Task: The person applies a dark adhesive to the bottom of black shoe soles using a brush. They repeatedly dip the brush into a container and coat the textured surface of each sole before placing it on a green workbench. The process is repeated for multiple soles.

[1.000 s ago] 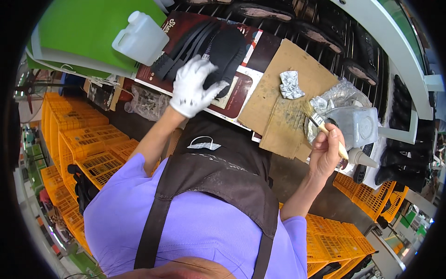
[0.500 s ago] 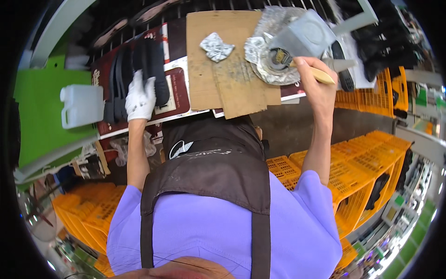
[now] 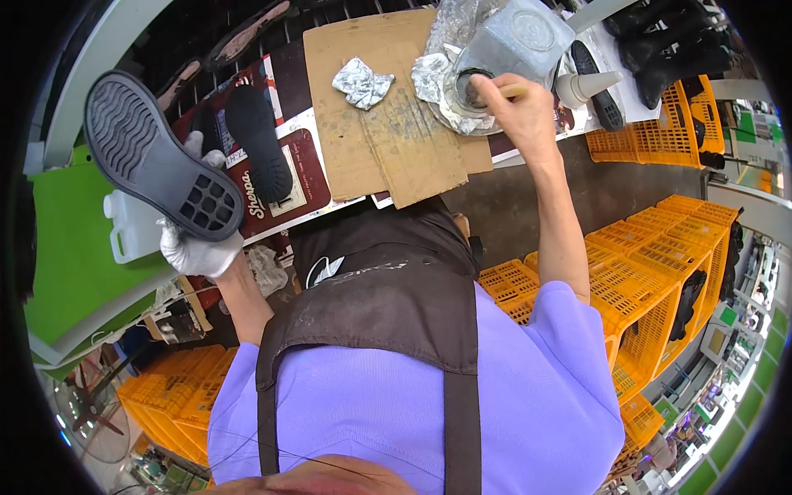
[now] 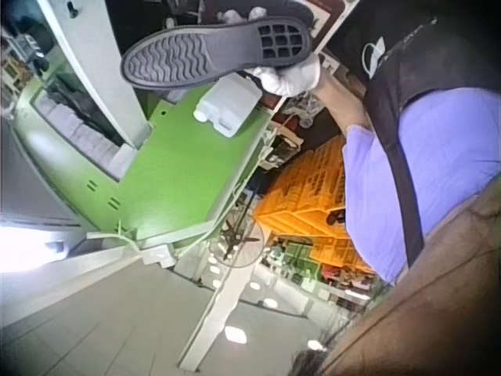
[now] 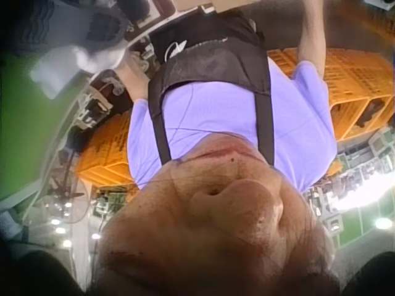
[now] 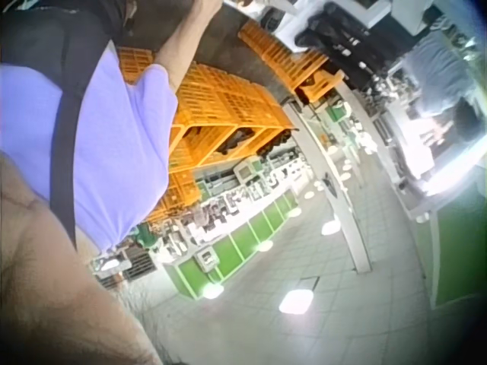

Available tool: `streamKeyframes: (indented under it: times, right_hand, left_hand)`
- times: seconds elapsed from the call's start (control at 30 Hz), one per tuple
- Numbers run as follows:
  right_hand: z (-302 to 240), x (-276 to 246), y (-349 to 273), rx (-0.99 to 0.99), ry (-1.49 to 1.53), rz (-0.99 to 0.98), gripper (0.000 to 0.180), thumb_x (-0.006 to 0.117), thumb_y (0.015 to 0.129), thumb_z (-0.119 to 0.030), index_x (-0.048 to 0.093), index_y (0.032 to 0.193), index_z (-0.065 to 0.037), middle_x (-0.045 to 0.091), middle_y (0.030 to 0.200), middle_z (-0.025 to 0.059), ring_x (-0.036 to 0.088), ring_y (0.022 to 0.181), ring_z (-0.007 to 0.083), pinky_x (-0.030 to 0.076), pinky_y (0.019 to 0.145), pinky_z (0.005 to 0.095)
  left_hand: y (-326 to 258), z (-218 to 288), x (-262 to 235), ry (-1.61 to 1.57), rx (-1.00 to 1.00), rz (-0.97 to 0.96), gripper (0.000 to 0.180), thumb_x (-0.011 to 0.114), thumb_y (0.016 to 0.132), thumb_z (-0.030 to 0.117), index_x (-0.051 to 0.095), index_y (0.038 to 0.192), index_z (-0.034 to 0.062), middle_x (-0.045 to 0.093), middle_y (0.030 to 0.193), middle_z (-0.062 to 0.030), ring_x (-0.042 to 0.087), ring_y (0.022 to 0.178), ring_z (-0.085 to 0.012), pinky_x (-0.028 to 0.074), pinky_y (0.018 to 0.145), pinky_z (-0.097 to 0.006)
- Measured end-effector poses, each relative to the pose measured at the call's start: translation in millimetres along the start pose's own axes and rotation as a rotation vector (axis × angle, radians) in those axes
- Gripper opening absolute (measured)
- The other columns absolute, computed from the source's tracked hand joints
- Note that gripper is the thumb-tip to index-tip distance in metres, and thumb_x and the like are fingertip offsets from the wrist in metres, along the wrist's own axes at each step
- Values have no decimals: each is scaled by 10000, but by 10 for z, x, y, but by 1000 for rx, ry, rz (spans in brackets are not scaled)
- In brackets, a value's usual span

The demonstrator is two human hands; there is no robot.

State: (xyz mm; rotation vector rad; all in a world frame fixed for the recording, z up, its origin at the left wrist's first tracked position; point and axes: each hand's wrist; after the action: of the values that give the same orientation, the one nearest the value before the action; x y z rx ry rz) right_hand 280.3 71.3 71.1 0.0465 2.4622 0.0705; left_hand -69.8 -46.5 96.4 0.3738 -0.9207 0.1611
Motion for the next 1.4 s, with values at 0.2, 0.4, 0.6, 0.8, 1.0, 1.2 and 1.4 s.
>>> streamKeyframes:
  times: [0.2,0.4,0.6,0.8,1.0,1.2,1.4]
  right_hand:
    - [43,64,-176,78,275,158,210,682,807,-206,672,782,2,576,561,2,497,487,34,392,453,172]
    - [46,57,-442,126,409,219,191,672,821,-189,663,813,1,594,618,14,524,519,44,423,479,177]
    - [321,234,-540,109,557,260,174,612,861,-130,636,931,27,632,712,63,563,581,75,464,536,198]
    - [325,202,-821,118,553,362,152,590,866,-91,628,929,42,630,689,75,574,566,94,481,536,207]
    - [306,47,-853,58,823,343,265,565,888,-187,594,958,67,590,693,78,517,552,102,439,511,208]
    - [-89,63,-745,39,1139,214,349,564,889,-255,575,1015,71,584,714,94,521,569,122,444,522,221]
    - [-582,250,-858,-184,946,65,330,588,877,-213,593,1029,80,639,759,140,594,598,137,508,554,236]
  left_hand:
    - [65,-226,-67,-357,-218,-73,720,574,822,386,278,1365,18,418,1189,-357,519,984,-415,460,843,-444]
    - [-67,-609,-33,-256,-483,19,644,301,924,498,336,1317,-11,482,1161,-290,558,959,-373,476,820,-453]
    - [-208,-954,-54,-243,-683,-2,663,361,901,487,313,1327,-18,478,1194,-269,557,1012,-383,464,873,-465]
    - [-91,-992,5,-156,-725,-89,674,312,910,537,330,1324,5,502,1201,-220,554,1048,-320,459,900,-424]
    - [-22,-1010,152,108,-715,-55,779,307,860,642,369,1294,-2,537,1140,-195,569,1011,-284,464,887,-404]
    - [34,-1067,267,650,-224,-340,802,749,694,38,267,1335,73,455,1250,-93,447,1170,-202,404,973,-364]
    - [32,-1157,176,1007,19,-374,751,712,745,75,257,1342,57,423,1291,-73,408,1198,-178,301,1033,-327]
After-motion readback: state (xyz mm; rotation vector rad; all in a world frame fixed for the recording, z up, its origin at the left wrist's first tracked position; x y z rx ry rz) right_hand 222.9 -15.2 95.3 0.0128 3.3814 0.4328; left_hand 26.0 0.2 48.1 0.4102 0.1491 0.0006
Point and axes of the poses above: each hand's wrist, its own y-axis towards the middle knuckle, its own x-axis out of the palm, z = x × y
